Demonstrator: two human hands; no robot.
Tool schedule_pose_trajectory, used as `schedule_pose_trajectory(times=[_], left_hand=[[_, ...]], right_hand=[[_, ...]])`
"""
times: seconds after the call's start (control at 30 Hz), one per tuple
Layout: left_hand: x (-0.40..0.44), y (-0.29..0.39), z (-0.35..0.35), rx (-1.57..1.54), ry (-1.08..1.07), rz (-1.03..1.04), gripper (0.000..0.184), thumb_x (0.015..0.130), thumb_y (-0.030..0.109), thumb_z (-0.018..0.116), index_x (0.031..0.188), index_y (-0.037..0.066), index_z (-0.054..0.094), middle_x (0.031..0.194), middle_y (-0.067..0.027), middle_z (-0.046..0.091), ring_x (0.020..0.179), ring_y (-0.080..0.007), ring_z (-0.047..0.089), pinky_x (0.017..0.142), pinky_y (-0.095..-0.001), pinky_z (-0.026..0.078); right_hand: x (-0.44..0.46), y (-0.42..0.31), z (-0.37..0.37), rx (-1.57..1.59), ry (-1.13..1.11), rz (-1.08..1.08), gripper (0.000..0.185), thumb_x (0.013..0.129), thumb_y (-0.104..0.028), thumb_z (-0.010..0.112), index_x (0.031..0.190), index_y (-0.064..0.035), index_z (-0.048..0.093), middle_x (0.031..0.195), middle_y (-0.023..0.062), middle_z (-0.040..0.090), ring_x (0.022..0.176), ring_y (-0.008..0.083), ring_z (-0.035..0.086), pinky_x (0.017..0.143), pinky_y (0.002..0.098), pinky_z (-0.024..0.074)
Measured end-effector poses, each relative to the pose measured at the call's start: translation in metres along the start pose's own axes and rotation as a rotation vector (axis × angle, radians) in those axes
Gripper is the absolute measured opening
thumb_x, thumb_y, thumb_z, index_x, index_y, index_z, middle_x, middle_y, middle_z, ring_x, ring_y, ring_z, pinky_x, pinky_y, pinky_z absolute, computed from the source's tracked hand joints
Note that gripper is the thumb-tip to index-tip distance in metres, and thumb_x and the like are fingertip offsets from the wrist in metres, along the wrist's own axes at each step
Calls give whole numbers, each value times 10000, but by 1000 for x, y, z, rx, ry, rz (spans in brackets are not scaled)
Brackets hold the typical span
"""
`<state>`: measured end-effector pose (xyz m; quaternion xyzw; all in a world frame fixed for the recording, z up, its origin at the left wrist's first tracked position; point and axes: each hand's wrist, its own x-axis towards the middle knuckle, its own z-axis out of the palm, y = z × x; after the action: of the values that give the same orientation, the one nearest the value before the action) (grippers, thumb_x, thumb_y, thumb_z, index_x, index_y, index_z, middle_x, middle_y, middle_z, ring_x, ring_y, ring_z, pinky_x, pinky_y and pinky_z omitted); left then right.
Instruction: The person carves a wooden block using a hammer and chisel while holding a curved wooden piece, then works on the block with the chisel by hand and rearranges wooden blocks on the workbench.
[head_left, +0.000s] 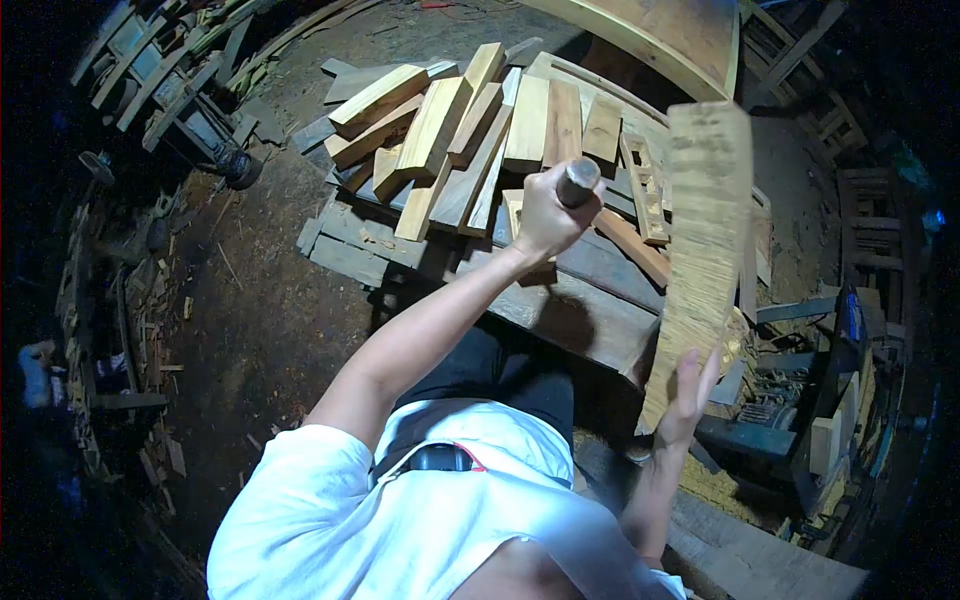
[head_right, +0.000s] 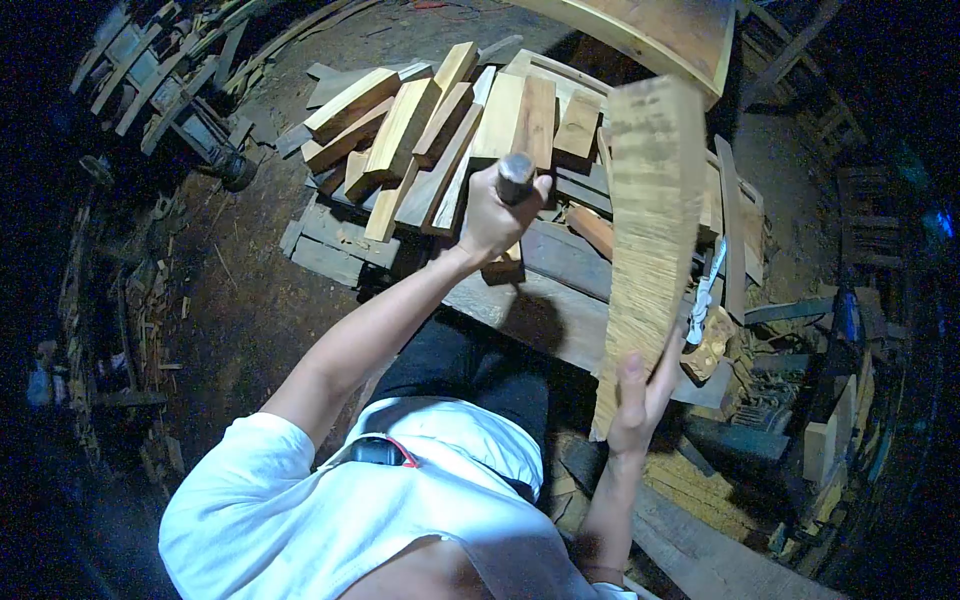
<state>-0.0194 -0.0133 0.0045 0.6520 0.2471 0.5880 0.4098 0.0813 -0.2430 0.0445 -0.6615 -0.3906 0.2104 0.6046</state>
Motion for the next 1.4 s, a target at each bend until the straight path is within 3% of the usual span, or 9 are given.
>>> schedule_pose_trajectory(times=[0.13, 0.2, 0.27, 0.33, 0.53, 0.8, 0.9, 1.0, 1.4], left_hand=[[-13, 4, 5, 56, 21, 170, 209, 790, 134, 687, 697, 5, 551, 597, -77, 553, 541, -132, 550, 533, -270, 444], [-19, -3, 10, 27, -3, 191, 200, 768, 139, 706, 713, 5, 569, 610, -92, 566, 548, -154, 574, 541, -276, 457], [-24, -8, 12, -2, -25, 217, 198, 746, 145, 724, 730, 4, 587, 622, -107, 580, 555, -176, 599, 549, -282, 470], [-31, -5, 10, 99, -97, 269, 300, 628, 95, 715, 912, 31, 644, 805, -149, 639, 739, -336, 632, 651, -362, 504], [-44, -14, 14, 166, -164, 293, 309, 602, 130, 752, 867, 23, 635, 786, -151, 631, 662, -306, 629, 588, -344, 493], [-45, -22, 20, 121, -245, 458, 264, 593, 108, 682, 825, 58, 569, 674, -135, 569, 603, -320, 597, 523, -383, 490], [-23, -17, 11, 49, -44, 310, 203, 617, 84, 696, 766, 44, 565, 687, -122, 578, 605, -306, 600, 532, -338, 471], [4, 13, -5, 27, 78, 71, 174, 765, 105, 688, 707, 23, 545, 581, -59, 533, 542, -88, 515, 509, -252, 412], [0, -6, -1, 0, 88, 36, 248, 825, 95, 660, 647, 41, 496, 549, 13, 471, 525, -65, 444, 485, -245, 364]], right_hand=[[-9, 8, -14, 319, 107, 110, 672, 867, -328, 584, 1371, 39, 331, 1324, 165, 436, 1211, 253, 435, 1037, 365, 317], [-13, 7, -8, 260, 101, -37, 590, 899, -410, 497, 1282, 30, 407, 1111, 154, 569, 801, 174, 573, 636, 271, 474], [-11, 18, 7, -143, 154, -214, 570, 898, -352, 510, 1304, 31, 397, 1192, 171, 513, 1043, 247, 526, 919, 363, 419], [14, -17, 20, -198, -354, -159, 592, 897, -316, 518, 1346, 31, 352, 1263, 188, 477, 1159, 283, 471, 1026, 395, 335], [-9, -11, 9, 157, -79, -95, 657, 866, -309, 569, 1361, 37, 312, 1223, 183, 484, 1126, 259, 478, 988, 350, 344], [6, -8, 12, -140, -147, -209, 668, 848, -310, 573, 1341, 73, 337, 1235, 196, 478, 1158, 270, 469, 998, 355, 345], [4, -5, 4, -117, -87, -180, 661, 865, -331, 568, 1325, 86, 341, 1216, 186, 471, 1113, 248, 473, 975, 352, 350], [5, -6, 3, -82, -52, -202, 648, 873, -344, 567, 1313, 82, 354, 1164, 172, 488, 1042, 229, 487, 936, 342, 369], [3, -3, 5, 13, -160, -71, 642, 886, -360, 555, 1325, 63, 356, 1175, 164, 510, 1064, 232, 499, 954, 334, 366]])
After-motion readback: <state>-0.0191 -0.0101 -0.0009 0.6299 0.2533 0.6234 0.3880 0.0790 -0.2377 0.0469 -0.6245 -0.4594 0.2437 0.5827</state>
